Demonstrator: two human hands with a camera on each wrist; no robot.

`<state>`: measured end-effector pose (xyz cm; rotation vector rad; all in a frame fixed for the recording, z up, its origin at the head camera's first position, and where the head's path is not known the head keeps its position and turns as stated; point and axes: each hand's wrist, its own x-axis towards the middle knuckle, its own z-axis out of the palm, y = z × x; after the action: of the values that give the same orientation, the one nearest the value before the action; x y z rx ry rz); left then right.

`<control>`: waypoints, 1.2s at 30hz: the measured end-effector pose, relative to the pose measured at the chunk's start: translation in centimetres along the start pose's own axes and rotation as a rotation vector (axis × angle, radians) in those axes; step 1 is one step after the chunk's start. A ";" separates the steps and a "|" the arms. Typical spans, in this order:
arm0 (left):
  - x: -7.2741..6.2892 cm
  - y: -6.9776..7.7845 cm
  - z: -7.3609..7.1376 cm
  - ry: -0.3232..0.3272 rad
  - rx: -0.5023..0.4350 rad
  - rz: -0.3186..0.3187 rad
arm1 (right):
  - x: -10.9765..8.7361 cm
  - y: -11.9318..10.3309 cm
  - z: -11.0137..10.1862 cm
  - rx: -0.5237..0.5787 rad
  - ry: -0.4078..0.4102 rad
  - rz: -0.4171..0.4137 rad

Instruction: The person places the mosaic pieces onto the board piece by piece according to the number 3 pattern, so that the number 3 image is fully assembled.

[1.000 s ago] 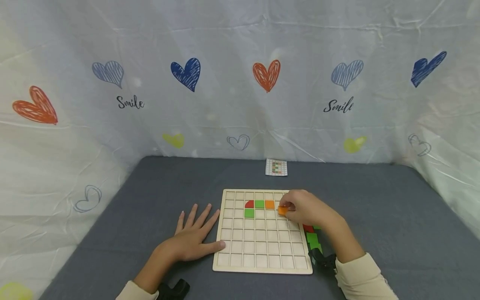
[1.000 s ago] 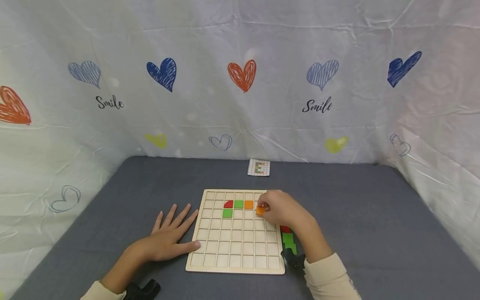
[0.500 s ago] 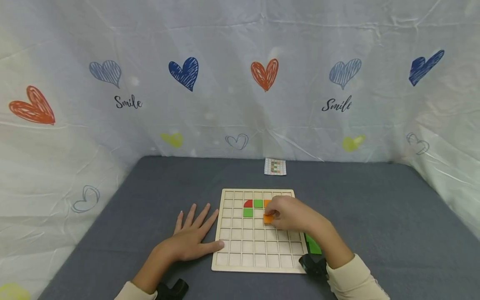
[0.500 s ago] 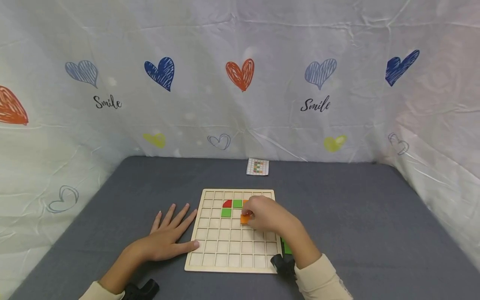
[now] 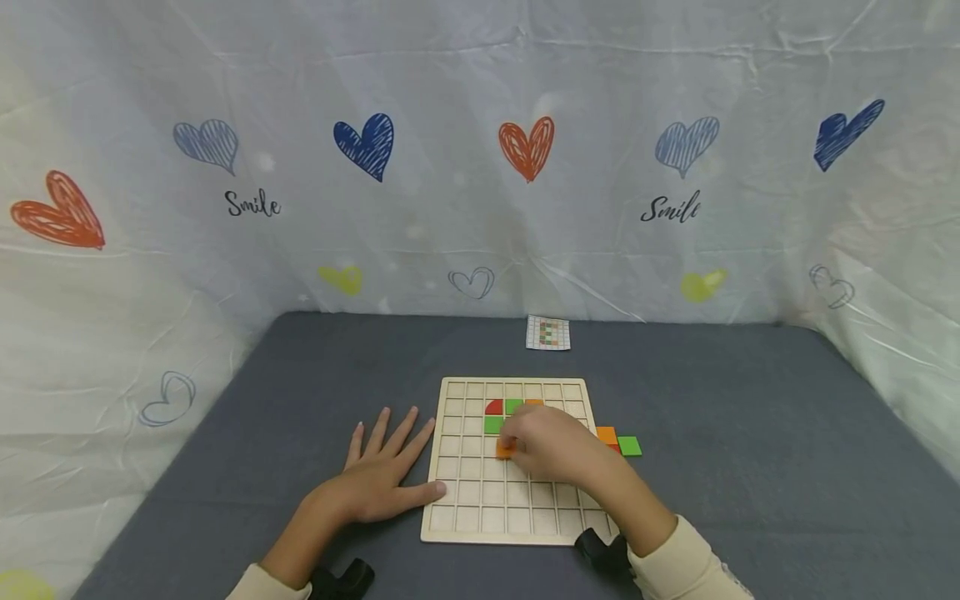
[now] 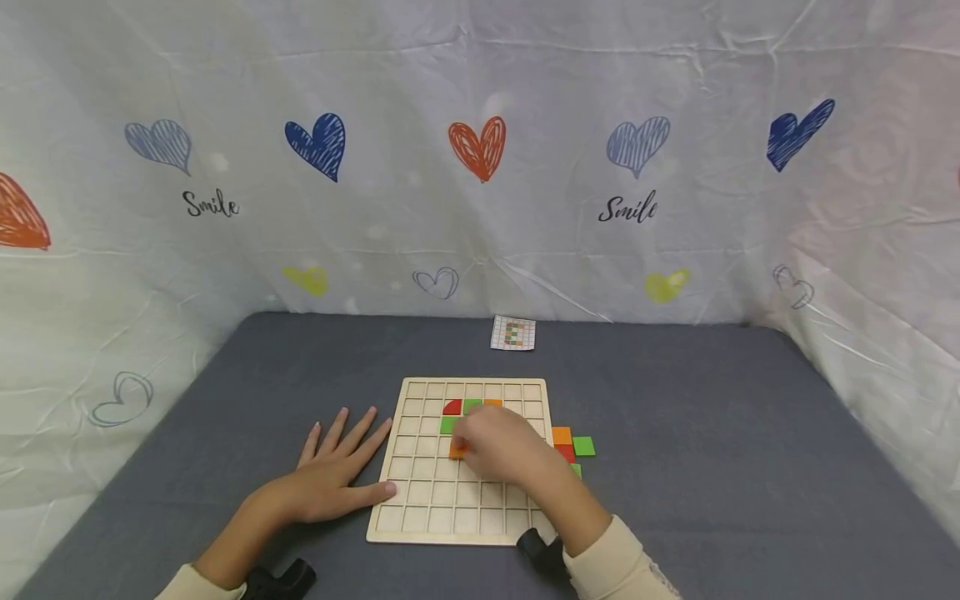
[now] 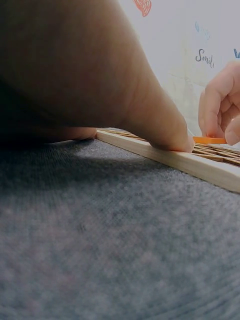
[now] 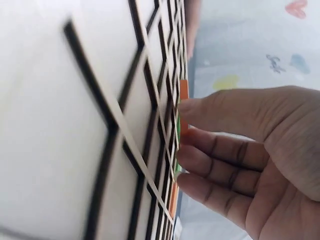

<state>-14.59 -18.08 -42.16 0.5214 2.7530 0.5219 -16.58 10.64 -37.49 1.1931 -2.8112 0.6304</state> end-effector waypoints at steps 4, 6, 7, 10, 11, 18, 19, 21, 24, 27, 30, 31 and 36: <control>0.0 -0.1 0.0 0.002 0.000 0.001 | 0.3 -0.3 0.6 -0.044 0.005 0.003; 0.0 -0.1 0.0 0.003 0.002 -0.001 | 0.5 -0.5 0.8 -0.055 0.005 0.011; 0.0 -0.1 0.0 0.004 0.004 -0.002 | 0.5 -0.5 0.8 -0.062 0.007 0.012; 0.0 0.0 0.0 0.005 0.008 -0.004 | 0.6 -0.7 1.1 -0.070 0.020 0.016; 0.0 0.0 -0.1 0.004 0.009 -0.005 | 0.7 -0.8 1.2 -0.069 0.026 0.015; 0.0 0.1 -0.1 0.004 0.010 -0.007 | 0.9 -1.2 1.8 -0.094 0.079 -0.007; 0.0 0.1 -0.1 0.006 0.012 -0.007 | 1.0 -1.3 1.8 -0.098 0.081 -0.009; 0.0 0.0 -0.1 0.009 0.016 -0.008 | 1.0 -1.4 1.9 -0.108 0.079 -0.012; 0.1 0.0 0.0 0.010 0.018 -0.007 | 1.0 -1.5 1.7 -0.112 0.069 -0.015; 0.1 -0.1 0.0 0.009 0.017 -0.006 | 0.9 -1.3 1.3 -0.075 0.050 -0.015; 0.1 -0.1 0.1 0.010 0.018 -0.006 | 0.8 -1.0 0.7 -0.015 0.013 -0.030; 0.1 -0.1 0.1 0.009 0.018 -0.007 | 0.7 -0.9 0.4 0.003 0.000 -0.038; 0.1 0.0 0.0 0.006 0.006 -0.005 | -0.3 0.1 -1.7 0.054 -0.064 -0.033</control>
<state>-14.63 -18.04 -42.15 0.5149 2.7615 0.5143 -16.66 11.59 -36.02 1.2887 -2.8366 0.6818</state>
